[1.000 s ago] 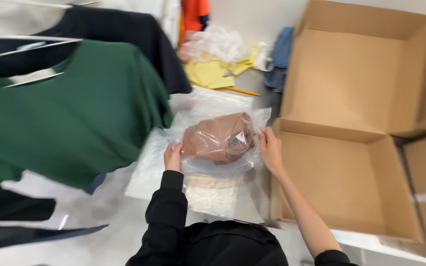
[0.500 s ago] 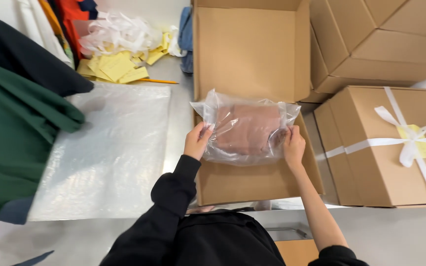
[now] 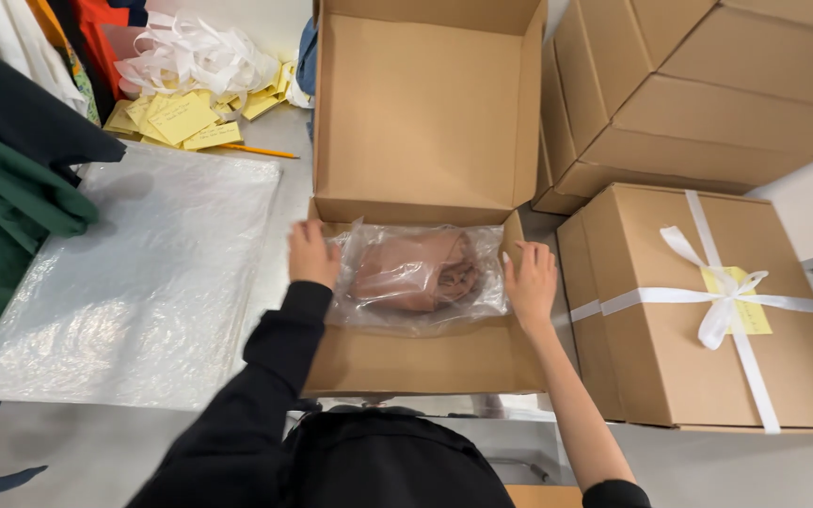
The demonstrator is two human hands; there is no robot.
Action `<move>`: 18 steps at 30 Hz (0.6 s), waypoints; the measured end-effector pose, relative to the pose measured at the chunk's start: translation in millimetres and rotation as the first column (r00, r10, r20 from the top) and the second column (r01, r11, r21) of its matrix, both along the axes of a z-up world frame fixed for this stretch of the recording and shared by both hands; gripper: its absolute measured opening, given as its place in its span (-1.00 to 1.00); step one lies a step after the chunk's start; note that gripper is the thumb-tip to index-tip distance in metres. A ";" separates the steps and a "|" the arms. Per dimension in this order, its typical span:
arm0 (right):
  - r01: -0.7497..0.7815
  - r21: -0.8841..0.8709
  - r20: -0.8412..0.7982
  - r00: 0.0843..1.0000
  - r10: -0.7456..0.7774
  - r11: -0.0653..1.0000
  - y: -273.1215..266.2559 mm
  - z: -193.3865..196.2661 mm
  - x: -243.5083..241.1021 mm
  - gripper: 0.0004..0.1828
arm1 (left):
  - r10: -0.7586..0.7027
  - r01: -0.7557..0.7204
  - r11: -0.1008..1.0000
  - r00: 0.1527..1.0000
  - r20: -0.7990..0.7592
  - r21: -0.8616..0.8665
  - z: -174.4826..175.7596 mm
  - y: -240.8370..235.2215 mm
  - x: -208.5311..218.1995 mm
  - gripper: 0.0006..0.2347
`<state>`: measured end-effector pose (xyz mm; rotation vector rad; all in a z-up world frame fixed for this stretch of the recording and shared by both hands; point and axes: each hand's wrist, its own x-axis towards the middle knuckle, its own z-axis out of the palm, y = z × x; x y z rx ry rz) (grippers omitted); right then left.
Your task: The person places a plastic-wrapped garment into a cardboard box, closes the box, and ties a white ribbon around it in a bow. The person handles the garment, box, and ribbon by hand throughout the process.
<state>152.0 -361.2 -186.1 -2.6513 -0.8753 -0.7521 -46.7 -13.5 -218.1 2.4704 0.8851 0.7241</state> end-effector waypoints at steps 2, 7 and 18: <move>-0.084 0.048 -0.130 0.987 0.090 0.995 -17.2 -0.8 17.3 -0.54 | 0.061 -0.061 0.998 0.997 0.053 0.006 21.2 24.3 18.3 -0.54; -0.243 0.293 -0.565 0.736 0.372 0.925 -35.0 -20.1 25.1 -0.58 | 0.139 -0.165 0.927 0.985 -0.100 -0.336 22.9 98.7 88.4 -0.15; 0.048 0.633 -0.651 0.573 0.498 0.773 -26.9 12.1 -0.1 -0.55 | 0.109 -0.118 0.971 0.992 -0.058 -0.206 11.3 75.0 82.6 -0.60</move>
